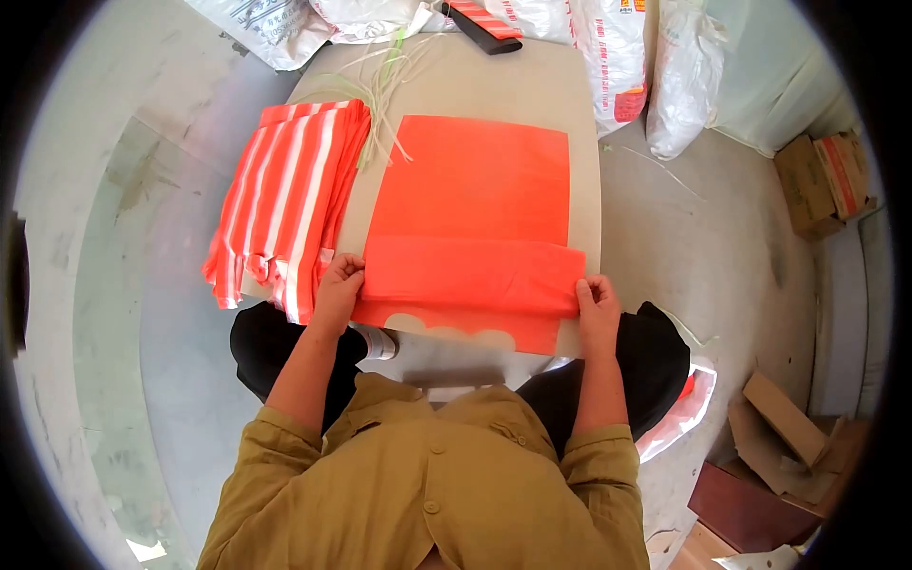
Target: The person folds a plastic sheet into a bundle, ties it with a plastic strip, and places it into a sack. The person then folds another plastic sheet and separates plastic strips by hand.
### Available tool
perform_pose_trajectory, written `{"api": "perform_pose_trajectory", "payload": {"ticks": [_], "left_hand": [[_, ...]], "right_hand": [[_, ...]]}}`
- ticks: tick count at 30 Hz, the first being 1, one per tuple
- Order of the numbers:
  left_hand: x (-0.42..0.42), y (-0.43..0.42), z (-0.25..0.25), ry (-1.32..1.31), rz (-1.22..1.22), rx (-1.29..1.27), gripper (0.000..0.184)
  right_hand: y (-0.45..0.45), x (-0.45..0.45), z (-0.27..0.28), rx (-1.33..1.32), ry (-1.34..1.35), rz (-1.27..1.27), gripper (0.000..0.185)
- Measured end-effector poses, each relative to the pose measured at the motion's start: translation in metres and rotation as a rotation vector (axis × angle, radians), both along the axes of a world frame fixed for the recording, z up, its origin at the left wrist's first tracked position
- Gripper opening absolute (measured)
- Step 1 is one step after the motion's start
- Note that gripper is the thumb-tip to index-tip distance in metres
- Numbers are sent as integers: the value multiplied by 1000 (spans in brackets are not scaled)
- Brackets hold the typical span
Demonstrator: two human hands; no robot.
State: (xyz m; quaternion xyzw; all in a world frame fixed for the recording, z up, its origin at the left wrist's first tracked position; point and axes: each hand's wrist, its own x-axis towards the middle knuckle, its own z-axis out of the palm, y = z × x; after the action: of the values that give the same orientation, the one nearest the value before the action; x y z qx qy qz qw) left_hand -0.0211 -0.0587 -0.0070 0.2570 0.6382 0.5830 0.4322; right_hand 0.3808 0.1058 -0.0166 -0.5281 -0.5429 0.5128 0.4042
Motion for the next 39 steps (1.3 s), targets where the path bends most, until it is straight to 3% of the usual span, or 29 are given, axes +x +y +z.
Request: {"api": "perform_pose_trajectory", "payload": {"ticks": [5, 8, 17, 26, 39], "left_hand": [[-1, 0, -13, 86, 17, 101, 15], [-2, -1, -7, 6, 55, 64, 16], [3, -4, -2, 91, 70, -43, 10], [11, 4, 9, 131, 119, -80, 18], [3, 0, 15, 188, -95, -88, 21]], "right_hand": [[-1, -4, 0, 41, 21, -19, 11], [0, -4, 0, 41, 17, -16, 10], [-3, -5, 3, 42, 19, -15, 12], [-1, -3, 0, 54, -2, 0, 12], [-1, -3, -6, -8, -2, -38, 15]]}}
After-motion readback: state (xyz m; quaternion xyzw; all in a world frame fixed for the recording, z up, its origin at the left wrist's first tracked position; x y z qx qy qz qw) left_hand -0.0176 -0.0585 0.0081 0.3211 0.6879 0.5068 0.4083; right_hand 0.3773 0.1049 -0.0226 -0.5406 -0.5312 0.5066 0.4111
